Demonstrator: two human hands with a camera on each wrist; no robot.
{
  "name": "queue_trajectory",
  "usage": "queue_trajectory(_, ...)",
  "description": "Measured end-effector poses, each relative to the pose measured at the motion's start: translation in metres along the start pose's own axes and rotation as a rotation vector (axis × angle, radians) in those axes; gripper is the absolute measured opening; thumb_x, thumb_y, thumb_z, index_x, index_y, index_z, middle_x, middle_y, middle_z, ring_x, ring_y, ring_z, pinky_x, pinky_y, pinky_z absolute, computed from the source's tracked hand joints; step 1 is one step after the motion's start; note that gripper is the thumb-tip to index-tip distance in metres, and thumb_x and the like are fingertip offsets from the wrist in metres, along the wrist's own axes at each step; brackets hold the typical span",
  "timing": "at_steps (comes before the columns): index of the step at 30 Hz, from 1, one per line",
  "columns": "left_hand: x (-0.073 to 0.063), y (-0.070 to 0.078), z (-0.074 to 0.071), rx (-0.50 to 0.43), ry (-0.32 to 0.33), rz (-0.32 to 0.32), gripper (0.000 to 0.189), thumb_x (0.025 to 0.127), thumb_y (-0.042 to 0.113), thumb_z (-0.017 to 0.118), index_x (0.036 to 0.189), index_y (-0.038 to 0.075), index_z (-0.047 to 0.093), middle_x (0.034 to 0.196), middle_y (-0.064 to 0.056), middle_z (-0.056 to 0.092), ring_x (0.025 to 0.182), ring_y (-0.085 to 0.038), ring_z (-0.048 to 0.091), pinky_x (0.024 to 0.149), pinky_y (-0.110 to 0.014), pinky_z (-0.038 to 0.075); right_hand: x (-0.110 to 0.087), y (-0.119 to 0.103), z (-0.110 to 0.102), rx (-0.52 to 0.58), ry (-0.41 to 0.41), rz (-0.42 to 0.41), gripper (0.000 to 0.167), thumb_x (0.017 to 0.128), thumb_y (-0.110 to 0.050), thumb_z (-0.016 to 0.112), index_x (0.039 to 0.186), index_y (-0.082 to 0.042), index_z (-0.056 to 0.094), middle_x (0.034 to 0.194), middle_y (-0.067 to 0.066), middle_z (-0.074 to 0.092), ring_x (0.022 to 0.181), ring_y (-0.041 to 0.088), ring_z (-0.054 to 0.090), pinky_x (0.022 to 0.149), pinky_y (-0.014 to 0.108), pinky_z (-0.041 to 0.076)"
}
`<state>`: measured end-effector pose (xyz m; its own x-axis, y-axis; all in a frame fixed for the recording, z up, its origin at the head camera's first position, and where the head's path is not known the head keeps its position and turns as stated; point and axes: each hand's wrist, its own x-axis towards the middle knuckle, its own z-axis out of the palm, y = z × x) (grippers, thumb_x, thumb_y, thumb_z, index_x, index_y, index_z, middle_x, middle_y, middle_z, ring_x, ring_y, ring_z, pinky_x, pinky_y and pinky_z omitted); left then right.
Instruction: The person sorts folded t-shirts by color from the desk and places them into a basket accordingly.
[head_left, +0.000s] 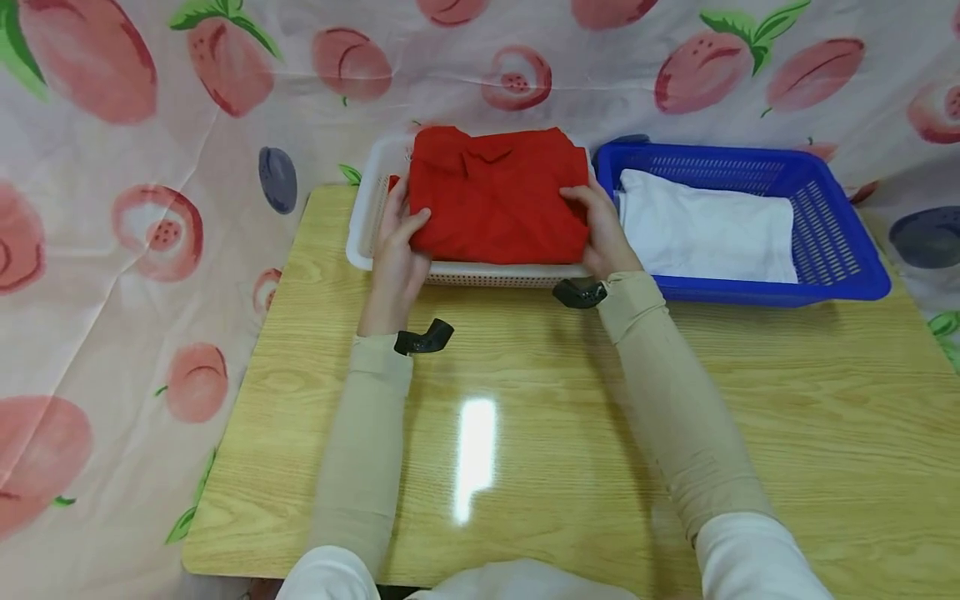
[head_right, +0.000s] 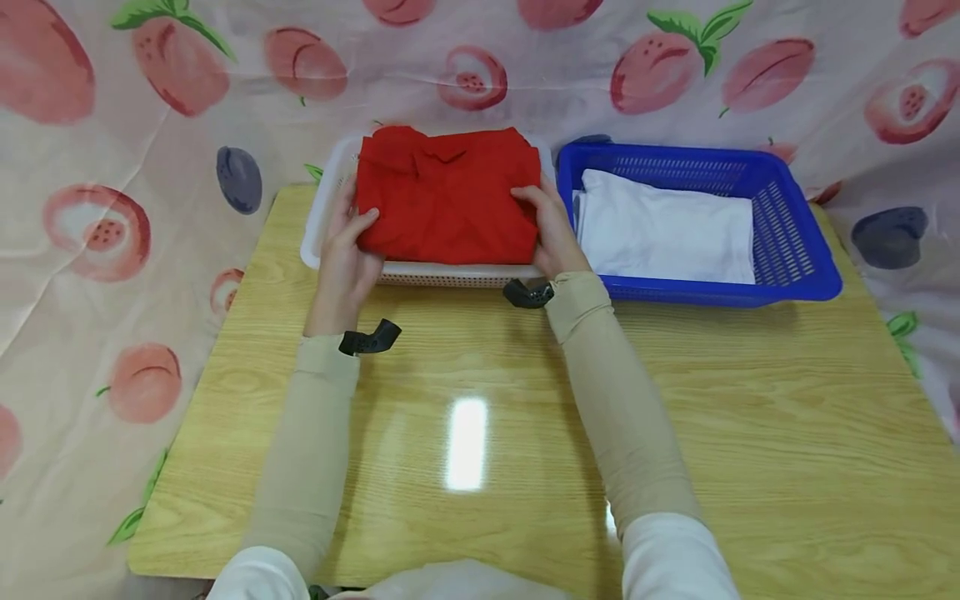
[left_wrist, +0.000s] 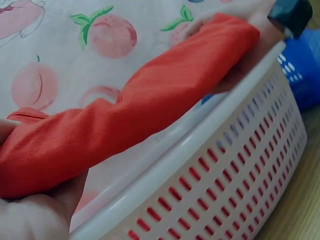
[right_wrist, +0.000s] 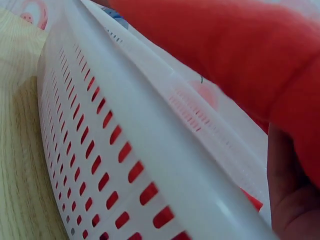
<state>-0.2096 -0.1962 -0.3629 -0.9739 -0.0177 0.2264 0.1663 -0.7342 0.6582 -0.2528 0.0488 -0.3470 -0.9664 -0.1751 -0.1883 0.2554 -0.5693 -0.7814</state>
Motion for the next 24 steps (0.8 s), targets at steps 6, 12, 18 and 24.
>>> queue_trajectory(6, 0.009, 0.009, -0.005, 0.103, -0.031, -0.030, 0.051, 0.087, -0.008, 0.044, 0.132, 0.016, 0.037, 0.134, -0.003, 0.039, 0.120, -0.021, 0.039, 0.097, -0.037, 0.034, 0.004, 0.001, 0.000, -0.052, -0.062, -0.023, 0.053, 0.083, 0.003, 0.046, 0.125, -0.029, 0.049, 0.123, 0.000, 0.046, 0.107, 0.021, 0.043, 0.088, 0.037, 0.035)
queue_trajectory(12, 0.015, 0.015, -0.006, 0.212, 0.047, -0.072, 0.034, 0.087, -0.010, 0.044, 0.110, 0.014, 0.040, 0.122, -0.006, 0.043, 0.113, -0.024, 0.042, 0.089, -0.040, 0.039, 0.005, 0.000, 0.000, -0.194, -0.084, -0.028, 0.062, 0.082, 0.007, 0.042, 0.130, -0.032, 0.041, 0.130, -0.001, 0.038, 0.115, 0.024, 0.036, 0.093, 0.043, 0.031)
queue_trajectory(18, 0.021, 0.019, -0.009, 0.363, 0.042, -0.138, 0.025, 0.088, -0.012, 0.038, 0.101, 0.007, 0.050, 0.115, -0.005, 0.041, 0.109, -0.021, 0.040, 0.087, -0.034, 0.039, 0.010, 0.002, 0.002, -0.302, -0.060, -0.027, 0.067, 0.082, 0.010, 0.042, 0.131, -0.035, 0.039, 0.131, -0.004, 0.037, 0.116, 0.022, 0.036, 0.095, 0.041, 0.031)
queue_trajectory(24, 0.023, 0.025, -0.011, 0.501, 0.043, -0.227, 0.027, 0.092, 0.001, 0.044, 0.116, 0.003, 0.055, 0.126, -0.001, 0.040, 0.110, -0.017, 0.041, 0.091, -0.029, 0.036, 0.014, 0.004, 0.005, -0.364, -0.058, -0.028, 0.071, 0.081, 0.012, 0.044, 0.134, -0.035, 0.036, 0.134, -0.005, 0.035, 0.118, 0.018, 0.034, 0.098, 0.035, 0.028)
